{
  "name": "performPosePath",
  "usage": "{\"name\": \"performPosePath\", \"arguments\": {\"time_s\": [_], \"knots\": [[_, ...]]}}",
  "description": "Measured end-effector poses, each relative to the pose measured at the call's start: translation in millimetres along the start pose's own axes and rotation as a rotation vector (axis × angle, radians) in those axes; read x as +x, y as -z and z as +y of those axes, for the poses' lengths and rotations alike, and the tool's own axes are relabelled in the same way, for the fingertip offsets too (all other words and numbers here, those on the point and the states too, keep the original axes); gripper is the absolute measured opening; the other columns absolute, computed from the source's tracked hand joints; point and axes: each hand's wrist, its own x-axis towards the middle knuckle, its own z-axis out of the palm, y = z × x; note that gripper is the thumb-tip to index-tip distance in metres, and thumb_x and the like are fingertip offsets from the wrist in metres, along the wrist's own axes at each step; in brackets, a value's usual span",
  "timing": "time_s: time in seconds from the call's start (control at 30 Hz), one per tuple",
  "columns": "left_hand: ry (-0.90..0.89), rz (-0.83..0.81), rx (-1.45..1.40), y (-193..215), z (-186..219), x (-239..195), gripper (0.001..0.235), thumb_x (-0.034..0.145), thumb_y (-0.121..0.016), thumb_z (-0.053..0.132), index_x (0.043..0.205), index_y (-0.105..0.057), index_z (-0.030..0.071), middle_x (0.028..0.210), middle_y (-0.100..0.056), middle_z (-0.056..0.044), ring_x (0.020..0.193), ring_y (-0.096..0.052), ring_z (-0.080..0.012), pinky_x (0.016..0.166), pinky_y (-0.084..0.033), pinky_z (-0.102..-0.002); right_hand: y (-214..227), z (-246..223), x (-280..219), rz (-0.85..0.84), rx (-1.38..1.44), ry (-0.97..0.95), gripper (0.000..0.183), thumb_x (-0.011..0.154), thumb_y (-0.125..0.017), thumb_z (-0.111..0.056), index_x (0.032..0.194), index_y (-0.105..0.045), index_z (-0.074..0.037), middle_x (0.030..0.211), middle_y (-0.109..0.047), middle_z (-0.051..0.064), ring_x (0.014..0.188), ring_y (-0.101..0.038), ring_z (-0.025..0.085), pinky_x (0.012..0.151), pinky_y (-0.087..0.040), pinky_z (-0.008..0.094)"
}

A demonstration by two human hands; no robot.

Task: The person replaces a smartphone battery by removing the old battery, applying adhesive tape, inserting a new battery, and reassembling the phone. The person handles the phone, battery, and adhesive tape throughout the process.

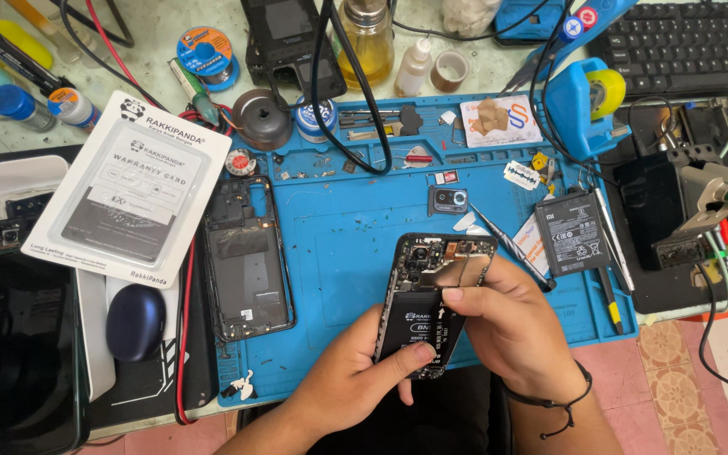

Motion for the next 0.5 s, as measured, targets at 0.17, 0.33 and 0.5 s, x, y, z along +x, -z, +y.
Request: {"name": "performPosePath", "arguments": {"time_s": [0.17, 0.33, 0.5], "knots": [[0.006, -0.008, -0.034, 1, 3, 0, 0.04, 0.101, -0.064, 0.013, 0.136, -0.051, 0.0, 0.104, -0.065, -0.007, 0.074, -0.064, -0.0095, 0.055, -0.056, -0.026, -3, -3, 3, 0.02, -0.055, -0.047, 0.011, 0.091, -0.066, 0.002, 0.102, -0.068, 0.003, 0.108, -0.072, 0.015, 0.104, -0.064, 0.024, 0.095, -0.048, 0.041], [0.019, 0.029, -0.093, 1, 4, 1, 0.042, 0.099, -0.064, 0.015, 0.136, -0.05, 0.001, 0.105, -0.066, -0.008, 0.07, -0.065, -0.0119, 0.054, -0.056, -0.026, -2, -11, 4, -0.055, -0.065, -0.071, 0.033, 0.09, -0.063, -0.002, 0.121, -0.068, 0.009, 0.117, -0.073, 0.015, 0.113, -0.065, 0.024, 0.102, -0.047, 0.04], [0.017, 0.007, -0.062, 1, 4, 1, 0.04, 0.101, -0.064, 0.015, 0.135, -0.051, -0.001, 0.105, -0.066, -0.008, 0.072, -0.064, -0.0118, 0.055, -0.056, -0.026, 5, -10, 6, -0.066, -0.043, -0.08, 0.03, 0.094, -0.063, -0.002, 0.119, -0.067, 0.014, 0.118, -0.072, 0.018, 0.113, -0.065, 0.027, 0.102, -0.047, 0.043]]}}
